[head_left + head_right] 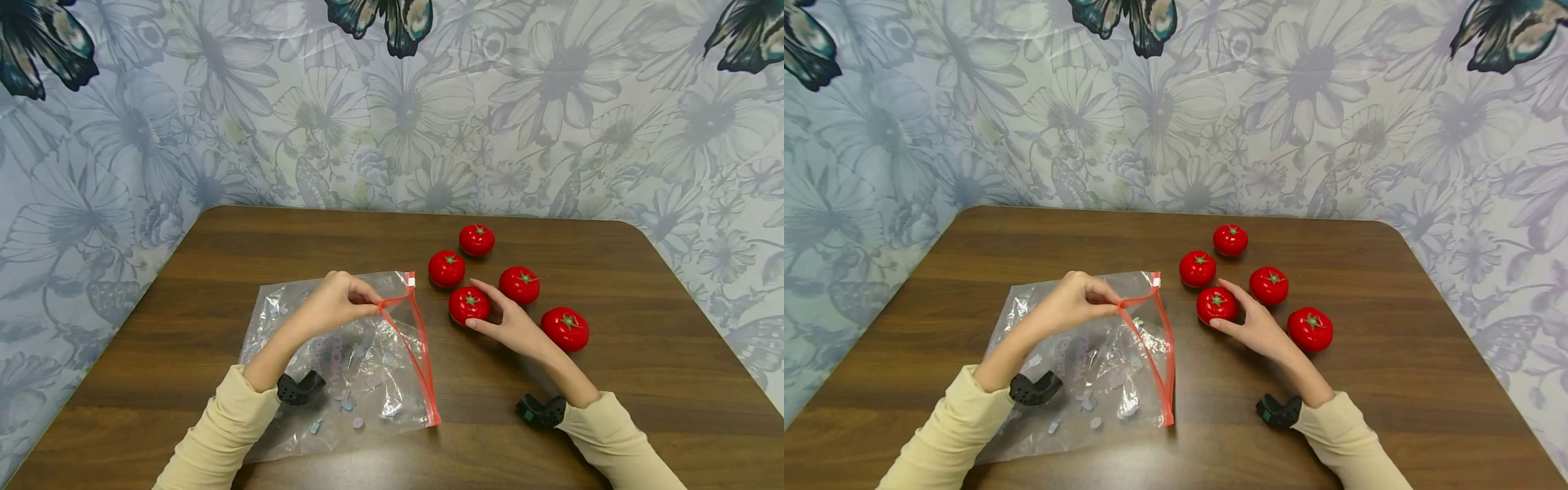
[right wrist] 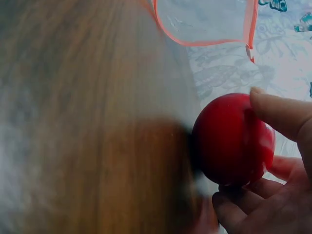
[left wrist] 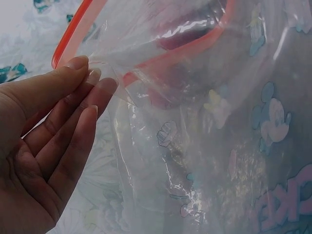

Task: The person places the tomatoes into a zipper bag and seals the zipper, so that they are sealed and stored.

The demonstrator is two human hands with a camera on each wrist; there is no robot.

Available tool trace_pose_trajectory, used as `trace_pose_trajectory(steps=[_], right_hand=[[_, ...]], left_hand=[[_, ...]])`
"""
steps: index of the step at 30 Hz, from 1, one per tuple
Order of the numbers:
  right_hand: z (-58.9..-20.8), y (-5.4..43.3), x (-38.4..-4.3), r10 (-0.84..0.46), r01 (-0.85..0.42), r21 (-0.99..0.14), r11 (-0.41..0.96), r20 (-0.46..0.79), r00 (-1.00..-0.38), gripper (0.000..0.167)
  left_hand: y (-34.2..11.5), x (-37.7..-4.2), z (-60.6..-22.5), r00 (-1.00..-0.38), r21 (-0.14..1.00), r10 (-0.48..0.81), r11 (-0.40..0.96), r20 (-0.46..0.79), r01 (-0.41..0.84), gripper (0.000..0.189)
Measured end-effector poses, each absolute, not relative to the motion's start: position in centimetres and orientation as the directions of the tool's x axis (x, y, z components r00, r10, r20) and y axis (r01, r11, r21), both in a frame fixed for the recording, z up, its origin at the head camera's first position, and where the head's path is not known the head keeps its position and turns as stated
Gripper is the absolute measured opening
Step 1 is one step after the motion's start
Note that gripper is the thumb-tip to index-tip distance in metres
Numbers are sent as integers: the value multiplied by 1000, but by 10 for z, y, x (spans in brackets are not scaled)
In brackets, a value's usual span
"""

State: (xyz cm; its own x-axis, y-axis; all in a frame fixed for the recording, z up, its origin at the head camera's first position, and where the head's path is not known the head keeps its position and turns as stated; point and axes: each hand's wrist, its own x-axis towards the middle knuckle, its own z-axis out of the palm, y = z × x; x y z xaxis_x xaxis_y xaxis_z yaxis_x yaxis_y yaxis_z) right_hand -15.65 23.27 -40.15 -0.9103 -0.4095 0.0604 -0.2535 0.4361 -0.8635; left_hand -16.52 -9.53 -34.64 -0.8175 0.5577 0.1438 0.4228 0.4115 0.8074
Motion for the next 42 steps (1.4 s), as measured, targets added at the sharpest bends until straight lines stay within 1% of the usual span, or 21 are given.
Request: trace_pose_trajectory(steps=[6,12,20,26,34,42], right_hand=[[-404,234,-157,-429,-274,-866,419,78,-900,77],[-406,235,-159,-399,-285,-843,457,92,-912,74],[-404,232,-161,-400,-282,-853,440,94,-911,72],[-399,225,-161,-420,-310,-853,419,121,-899,71],[-391,211,-152,-461,-325,-860,393,122,-879,72],[-388,194,-141,-518,-376,-854,360,152,-842,73]], left_hand=[[-95,-165,-347,-814,812,561,402,147,423,6],[-94,-165,-347,-808,812,564,386,169,439,6],[-92,-170,-346,-814,828,558,371,163,420,7],[-92,-174,-345,-817,829,553,375,161,416,8],[-92,-175,-345,-819,829,550,374,163,417,7],[-91,-176,-347,-811,815,559,383,170,435,7]])
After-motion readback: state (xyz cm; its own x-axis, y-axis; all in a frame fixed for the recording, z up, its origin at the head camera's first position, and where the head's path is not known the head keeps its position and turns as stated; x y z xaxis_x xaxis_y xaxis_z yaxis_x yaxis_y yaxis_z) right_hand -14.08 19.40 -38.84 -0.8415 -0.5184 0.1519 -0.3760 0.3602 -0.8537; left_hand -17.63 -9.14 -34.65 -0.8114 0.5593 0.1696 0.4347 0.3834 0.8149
